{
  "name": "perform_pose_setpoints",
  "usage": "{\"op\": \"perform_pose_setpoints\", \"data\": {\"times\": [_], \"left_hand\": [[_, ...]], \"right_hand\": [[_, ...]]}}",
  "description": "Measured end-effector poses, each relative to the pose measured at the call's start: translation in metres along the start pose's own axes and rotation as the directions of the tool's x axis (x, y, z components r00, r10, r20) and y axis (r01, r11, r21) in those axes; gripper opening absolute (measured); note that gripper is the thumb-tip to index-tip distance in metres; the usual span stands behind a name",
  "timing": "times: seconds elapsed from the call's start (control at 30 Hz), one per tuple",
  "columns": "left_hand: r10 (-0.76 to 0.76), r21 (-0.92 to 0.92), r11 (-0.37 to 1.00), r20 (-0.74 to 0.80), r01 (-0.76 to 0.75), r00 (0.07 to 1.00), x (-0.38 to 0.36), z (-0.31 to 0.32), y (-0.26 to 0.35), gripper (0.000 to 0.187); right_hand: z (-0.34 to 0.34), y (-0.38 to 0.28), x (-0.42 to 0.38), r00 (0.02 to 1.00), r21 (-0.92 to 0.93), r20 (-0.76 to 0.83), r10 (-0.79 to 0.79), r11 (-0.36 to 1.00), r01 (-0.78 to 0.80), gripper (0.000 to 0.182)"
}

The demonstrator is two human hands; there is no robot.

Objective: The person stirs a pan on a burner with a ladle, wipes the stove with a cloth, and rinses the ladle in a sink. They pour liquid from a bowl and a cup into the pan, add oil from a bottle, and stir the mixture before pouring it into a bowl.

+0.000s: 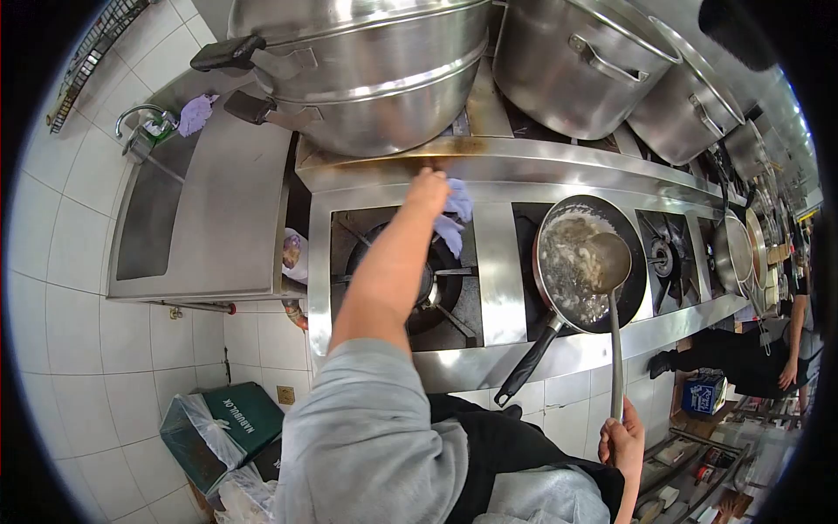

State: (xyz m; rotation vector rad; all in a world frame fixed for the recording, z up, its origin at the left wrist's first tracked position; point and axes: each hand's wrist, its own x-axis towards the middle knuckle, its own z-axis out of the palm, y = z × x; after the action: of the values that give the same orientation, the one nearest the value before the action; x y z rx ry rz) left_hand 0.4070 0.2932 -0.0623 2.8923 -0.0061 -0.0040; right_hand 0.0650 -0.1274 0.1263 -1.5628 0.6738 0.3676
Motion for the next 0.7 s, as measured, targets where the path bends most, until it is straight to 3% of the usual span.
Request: {"op": "perform_pose_setpoints", "data": {"times": [0.1,0.2,0.27,0.3,0.37,0.4,0.47,0.53,0.57,0.6,0.63,0.7], "left_hand": [[0.089,0.241,0.968,-0.062,-0.072,0.994,-0.046,-0.011,-0.075,0.022],[-0.001,0.306,0.951,-0.090,0.028,0.996,-0.104,-0.010,-0.118,0.024],[-0.013,0.111,0.992,-0.390,0.061,0.921,-0.124,-0.012,-0.128,0.021],[-0.010,0.114,0.992,-0.391,0.059,0.920,-0.123,-0.014,-0.125,0.021],[-0.294,0.089,0.933,-0.373,0.350,0.880,-0.106,-0.016,-0.111,0.023],[-0.288,0.080,0.937,-0.375,0.340,0.881,-0.098,-0.021,-0.109,0.023],[-0.378,0.240,0.865,-0.265,0.440,0.887,-0.091,-0.020,-0.119,0.025],[-0.473,0.221,0.793,-0.363,0.568,0.802,-0.094,-0.008,-0.147,0.027],[-0.539,0.312,0.710,-0.338,0.632,0.772,-0.102,-0.021,-0.151,0.026],[-0.595,0.437,0.626,-0.267,0.645,0.758,-0.114,-0.036,-0.150,0.025],[-0.640,0.450,0.570,-0.282,0.688,0.714,-0.120,-0.041,-0.153,0.022],[-0.551,0.534,0.631,-0.202,0.563,0.810,-0.127,-0.027,-0.175,0.019]], "right_hand": [[-0.005,-0.004,0.005,0.997,-0.037,0.062,-0.041,0.998,0.043,0.052],[-0.003,-0.009,0.009,0.996,-0.076,0.080,-0.031,0.996,0.037,0.051],[-0.004,-0.010,0.012,0.994,-0.084,0.092,-0.053,0.995,0.060,0.050],[-0.004,-0.008,0.012,0.994,-0.081,0.093,-0.054,0.995,0.061,0.050],[-0.007,-0.010,0.014,0.995,-0.070,0.090,-0.050,0.996,0.056,0.051],[-0.010,-0.011,0.013,0.993,-0.070,0.110,-0.042,0.996,0.050,0.057],[-0.014,-0.011,0.010,0.994,-0.083,0.104,-0.040,0.995,0.049,0.058],[-0.018,-0.012,0.008,0.993,-0.097,0.111,-0.039,0.994,0.050,0.057],[-0.019,-0.012,0.008,0.995,-0.084,0.089,-0.042,0.995,0.049,0.057],[-0.021,-0.012,0.009,0.993,-0.077,0.112,-0.042,0.996,0.051,0.056],[-0.024,-0.011,0.009,0.991,-0.067,0.128,-0.042,0.996,0.051,0.056],[-0.034,-0.009,0.011,0.995,-0.064,0.097,-0.028,0.997,0.035,0.055]]}}
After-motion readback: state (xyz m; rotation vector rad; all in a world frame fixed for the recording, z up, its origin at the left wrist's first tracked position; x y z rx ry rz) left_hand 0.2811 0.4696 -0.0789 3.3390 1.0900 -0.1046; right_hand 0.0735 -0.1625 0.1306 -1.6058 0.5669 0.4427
